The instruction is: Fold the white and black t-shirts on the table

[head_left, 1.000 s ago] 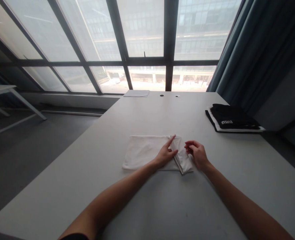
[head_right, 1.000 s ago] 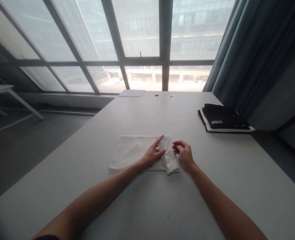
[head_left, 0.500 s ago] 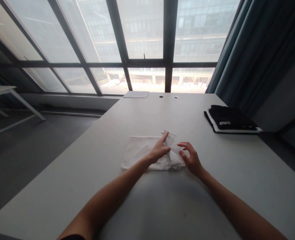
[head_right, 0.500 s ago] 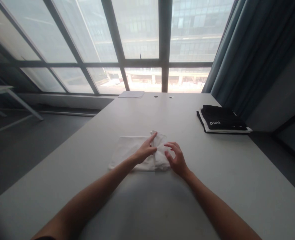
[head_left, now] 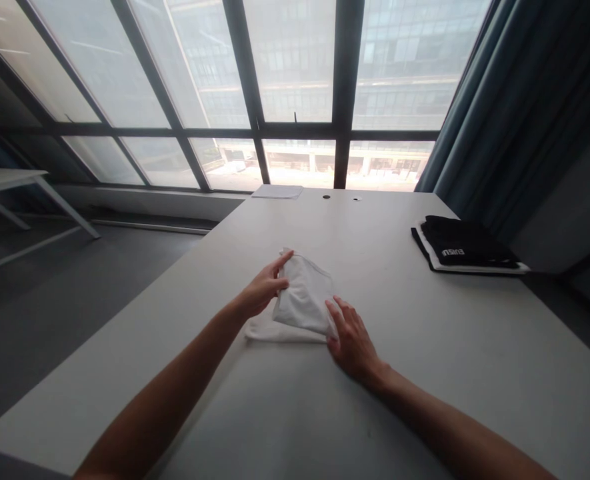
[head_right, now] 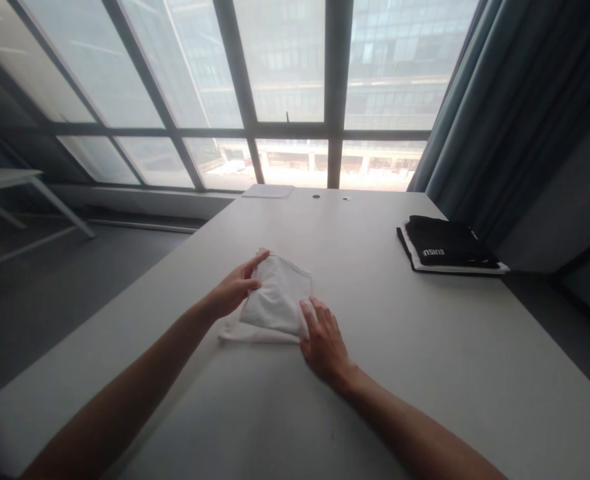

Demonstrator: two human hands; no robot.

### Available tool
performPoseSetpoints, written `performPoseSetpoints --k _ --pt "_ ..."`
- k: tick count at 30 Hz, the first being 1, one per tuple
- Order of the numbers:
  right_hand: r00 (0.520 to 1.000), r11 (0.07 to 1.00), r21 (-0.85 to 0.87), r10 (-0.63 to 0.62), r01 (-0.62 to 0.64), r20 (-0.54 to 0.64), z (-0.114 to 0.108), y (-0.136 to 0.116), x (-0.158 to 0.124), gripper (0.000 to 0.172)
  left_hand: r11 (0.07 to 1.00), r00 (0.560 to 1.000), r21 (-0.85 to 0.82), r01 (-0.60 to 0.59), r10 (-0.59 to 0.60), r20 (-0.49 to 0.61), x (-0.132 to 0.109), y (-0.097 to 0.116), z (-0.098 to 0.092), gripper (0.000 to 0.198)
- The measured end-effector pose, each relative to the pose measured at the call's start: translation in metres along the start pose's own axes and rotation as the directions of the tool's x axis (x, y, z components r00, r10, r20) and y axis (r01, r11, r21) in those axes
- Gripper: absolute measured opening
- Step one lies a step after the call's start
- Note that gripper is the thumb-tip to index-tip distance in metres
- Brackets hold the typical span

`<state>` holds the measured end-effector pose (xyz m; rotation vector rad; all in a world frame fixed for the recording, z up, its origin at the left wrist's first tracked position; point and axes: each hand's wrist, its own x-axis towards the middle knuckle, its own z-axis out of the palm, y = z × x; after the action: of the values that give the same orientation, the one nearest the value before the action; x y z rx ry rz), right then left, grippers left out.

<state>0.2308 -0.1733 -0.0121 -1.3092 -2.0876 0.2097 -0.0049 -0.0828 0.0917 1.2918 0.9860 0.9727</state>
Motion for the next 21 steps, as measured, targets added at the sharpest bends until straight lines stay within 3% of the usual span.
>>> performPoseSetpoints --k 5,9,13,17,21 --pt "0.996 0.997 -0.08 0.01 -0.003 0.089 0.005 -0.01 0.004 0.068 0.984 0.996 0.179 0.023 -0.007 -0.091 -0.014 -0.047 -0.048 0.092" --pt "0.991 0.993 -0.104 -0.035 0.048 0.128 0.007 -0.01 0.007 0.066 0.976 0.996 0.206 0.072 -0.059 -0.066 -0.022 -0.075 -0.066 0.089" --pt "0.979 0.979 -0.132 -0.132 0.153 0.156 0.002 -0.008 0.008 0.057 0.967 0.999 0.254 0.011 0.001 -0.046 -0.02 -0.074 -0.071 0.095" --pt "0.966 0.958 -0.181 -0.193 0.224 0.17 -0.006 -0.009 0.011 0.044 0.987 1.0 0.162 0.009 -0.01 0.002 -0.019 -0.065 -0.073 0.097" --pt "0.996 0.995 -0.1 0.021 -0.013 0.082 0.001 -0.015 0.011 0.048 0.992 0.999 0.126 0.033 -0.03 -0.028 -0.021 -0.066 -0.072 0.099"
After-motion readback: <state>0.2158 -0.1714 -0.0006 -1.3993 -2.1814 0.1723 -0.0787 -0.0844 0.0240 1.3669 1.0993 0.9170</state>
